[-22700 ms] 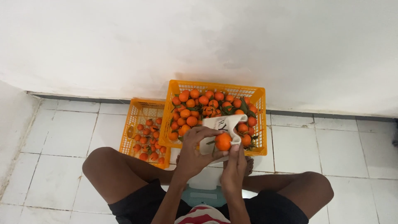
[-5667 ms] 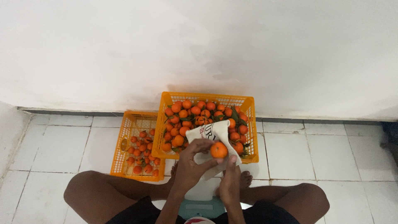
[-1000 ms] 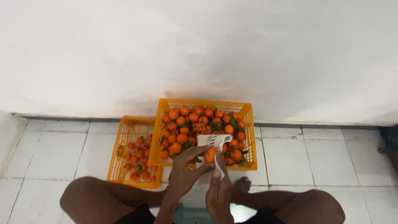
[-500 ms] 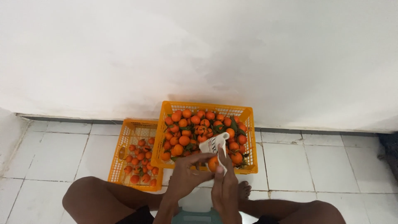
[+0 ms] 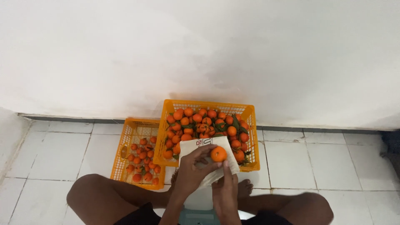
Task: Wiping individual oranges with a cloth and transferring them from one plastic crate to another.
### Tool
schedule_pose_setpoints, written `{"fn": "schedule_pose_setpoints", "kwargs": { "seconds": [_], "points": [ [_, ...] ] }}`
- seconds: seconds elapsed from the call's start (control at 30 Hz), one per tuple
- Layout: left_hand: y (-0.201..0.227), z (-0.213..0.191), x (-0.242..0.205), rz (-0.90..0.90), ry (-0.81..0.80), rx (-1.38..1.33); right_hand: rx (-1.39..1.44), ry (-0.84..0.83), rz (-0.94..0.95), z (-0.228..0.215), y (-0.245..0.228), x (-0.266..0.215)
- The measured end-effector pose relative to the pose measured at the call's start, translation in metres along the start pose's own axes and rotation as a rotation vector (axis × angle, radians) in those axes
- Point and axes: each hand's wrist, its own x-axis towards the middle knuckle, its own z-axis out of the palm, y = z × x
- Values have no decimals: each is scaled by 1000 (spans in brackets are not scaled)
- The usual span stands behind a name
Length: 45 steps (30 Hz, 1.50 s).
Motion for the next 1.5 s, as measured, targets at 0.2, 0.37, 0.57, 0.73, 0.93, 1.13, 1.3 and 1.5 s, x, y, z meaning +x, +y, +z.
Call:
{"fn": "schedule_pose_setpoints", "kwargs": {
  "seconds": [0.2,0.37,0.57,0.73,0.93,1.13,1.3,1.5],
  "points": [
    [2,-1,-2,-56,-19,5,181,-13,65,-2,4,-3],
    [12,-13,-8,-58,-86,127,-219,72,-3,6,-10,-7],
    [24,-14,-13,-99,-9,86,-725,85,-104,-11,5,-6],
    [17,-20,-9,-52,-10,183,-800,-83,-244,-9,6,-10],
    [20,-20,-11,-74,-101,51,-796,-99,-229,6,-25,-23],
    [20,-14,-4,-69,-9,166,-835,-215,-514,-10,-8,-11],
    [13,-21,-6,-76,-154,87,-809,-238,-538,-2,-20,-12],
    [7,-18,-2,-86,-45,128,-890,-224,-540,-11,-10,-4]
  ]
}}
